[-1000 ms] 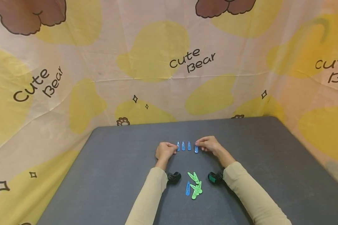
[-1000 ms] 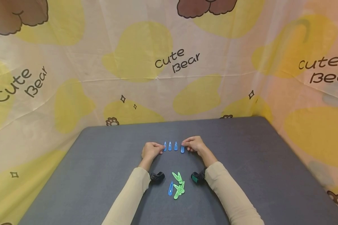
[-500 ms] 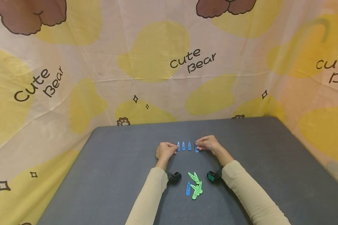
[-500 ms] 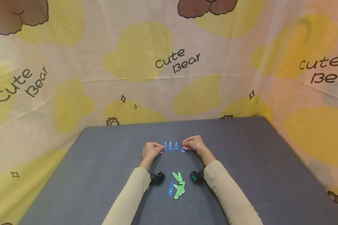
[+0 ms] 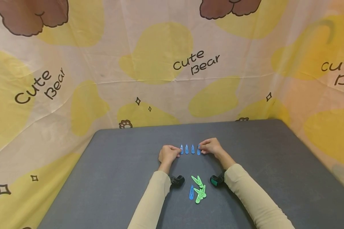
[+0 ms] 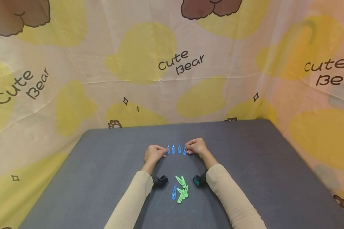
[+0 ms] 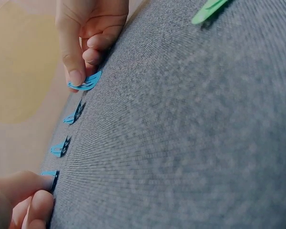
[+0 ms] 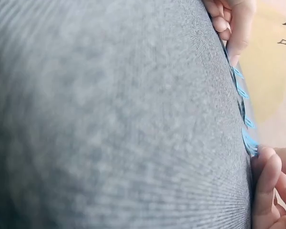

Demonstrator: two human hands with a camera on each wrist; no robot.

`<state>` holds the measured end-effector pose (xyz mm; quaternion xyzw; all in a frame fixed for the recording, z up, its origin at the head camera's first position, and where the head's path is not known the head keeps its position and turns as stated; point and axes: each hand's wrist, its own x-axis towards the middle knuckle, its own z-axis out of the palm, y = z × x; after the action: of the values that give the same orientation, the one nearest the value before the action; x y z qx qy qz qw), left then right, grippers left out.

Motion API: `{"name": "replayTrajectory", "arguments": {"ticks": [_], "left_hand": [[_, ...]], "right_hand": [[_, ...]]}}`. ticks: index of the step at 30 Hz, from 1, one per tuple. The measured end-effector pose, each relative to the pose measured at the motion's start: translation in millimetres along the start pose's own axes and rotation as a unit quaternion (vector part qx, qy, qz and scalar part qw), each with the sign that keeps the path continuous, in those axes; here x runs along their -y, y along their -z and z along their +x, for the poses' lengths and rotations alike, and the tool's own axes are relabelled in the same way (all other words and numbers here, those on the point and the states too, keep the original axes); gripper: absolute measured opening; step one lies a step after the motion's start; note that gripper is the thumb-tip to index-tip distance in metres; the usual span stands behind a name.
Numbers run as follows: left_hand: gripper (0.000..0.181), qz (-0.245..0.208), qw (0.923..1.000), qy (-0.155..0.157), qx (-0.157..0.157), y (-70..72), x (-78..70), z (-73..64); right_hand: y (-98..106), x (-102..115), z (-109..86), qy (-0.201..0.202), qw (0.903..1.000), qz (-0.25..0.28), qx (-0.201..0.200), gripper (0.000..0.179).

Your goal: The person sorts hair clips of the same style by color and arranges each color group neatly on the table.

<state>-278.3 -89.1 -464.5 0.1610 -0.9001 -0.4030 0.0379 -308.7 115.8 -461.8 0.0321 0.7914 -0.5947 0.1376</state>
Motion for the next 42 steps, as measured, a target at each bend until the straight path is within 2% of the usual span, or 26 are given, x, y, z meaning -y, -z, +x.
{"name": "replayTrajectory", "arguments": {"ticks": [7,14,42], "left_hand": [[0.016,-0.001,1.0,0.001,-0.002,0.0,-0.6,-0.9],[0.017,0.0,1.0,0.004,-0.002,-1.1,0.7,-1.5],[0.016,-0.004,1.0,-0.002,-0.004,-1.4,0.9,-0.8]], "right_hand": [[-3.4,1.4,0.6,0.001,0.9992,-0.031,-0.026,0.023],[-4.4,-1.3,1.5,0.016,0.9979,-0.056,-0.03,0.021],[-5.3,-1.2,3.2,0.011,0.9976,-0.055,-0.041,0.019]]}}
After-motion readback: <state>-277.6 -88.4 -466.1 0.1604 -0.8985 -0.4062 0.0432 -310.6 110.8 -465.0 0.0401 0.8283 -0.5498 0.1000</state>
